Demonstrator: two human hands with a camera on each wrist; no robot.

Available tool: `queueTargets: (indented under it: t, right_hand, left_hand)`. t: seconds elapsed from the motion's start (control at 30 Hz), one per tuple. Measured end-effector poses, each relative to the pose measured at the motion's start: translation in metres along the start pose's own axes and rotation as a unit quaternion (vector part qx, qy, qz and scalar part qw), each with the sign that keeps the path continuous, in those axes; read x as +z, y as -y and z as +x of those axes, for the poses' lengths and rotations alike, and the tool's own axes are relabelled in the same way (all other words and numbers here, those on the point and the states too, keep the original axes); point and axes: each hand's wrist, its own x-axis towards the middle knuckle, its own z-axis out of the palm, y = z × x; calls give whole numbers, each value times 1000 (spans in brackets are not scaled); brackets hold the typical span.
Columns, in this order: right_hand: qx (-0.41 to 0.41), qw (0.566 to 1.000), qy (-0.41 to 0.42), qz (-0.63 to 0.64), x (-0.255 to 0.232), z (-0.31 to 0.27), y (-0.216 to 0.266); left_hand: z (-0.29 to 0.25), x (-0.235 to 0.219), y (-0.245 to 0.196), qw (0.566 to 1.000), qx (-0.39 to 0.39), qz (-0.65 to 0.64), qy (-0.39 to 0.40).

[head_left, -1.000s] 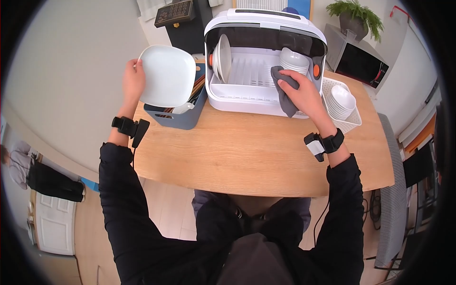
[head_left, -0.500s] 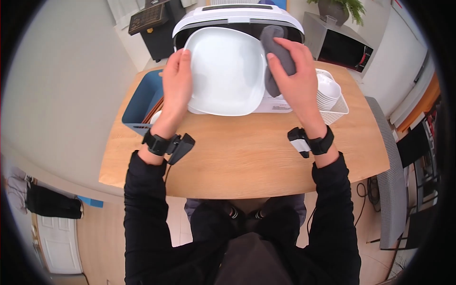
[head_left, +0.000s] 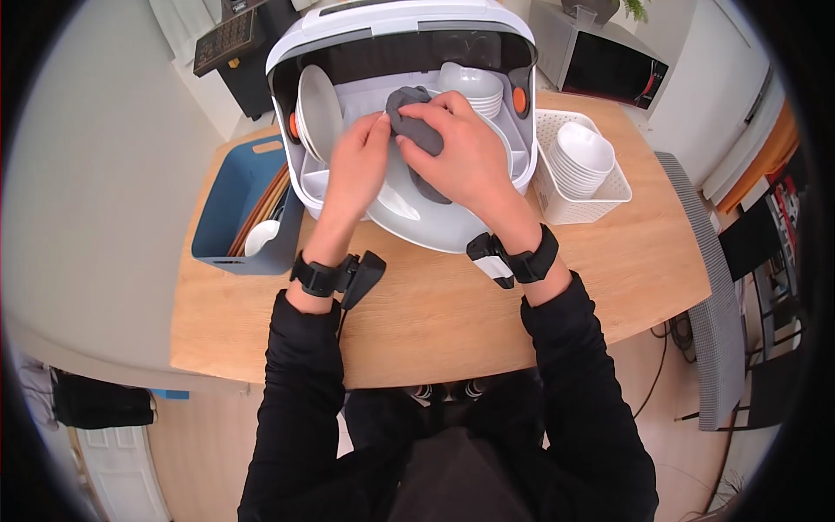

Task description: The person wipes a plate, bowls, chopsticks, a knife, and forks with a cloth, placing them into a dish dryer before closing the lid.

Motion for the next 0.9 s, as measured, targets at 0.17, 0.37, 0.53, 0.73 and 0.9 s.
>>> queueTargets:
  t: [0.17, 0.37, 0.53, 0.73, 0.9]
  right_hand:
    - [-47, 975, 214, 47, -19, -5, 13]
    - [-45, 936, 350, -7, -43, -6, 17]
    - [0, 974, 208, -87, -35, -1, 2]
    - [-58, 998, -30, -23, 4, 2, -4]
    - [-125, 991, -36, -9, 2, 2, 17]
  left_hand:
    - [13, -29, -1, 994, -93, -45, 20]
    - [11, -60, -32, 995, -100, -14, -13]
    - [10, -65, -24, 995, -71, 52, 47]
    - [9, -51, -28, 998, -41, 49, 30]
    - [3, -41, -32, 999, -6, -1, -41]
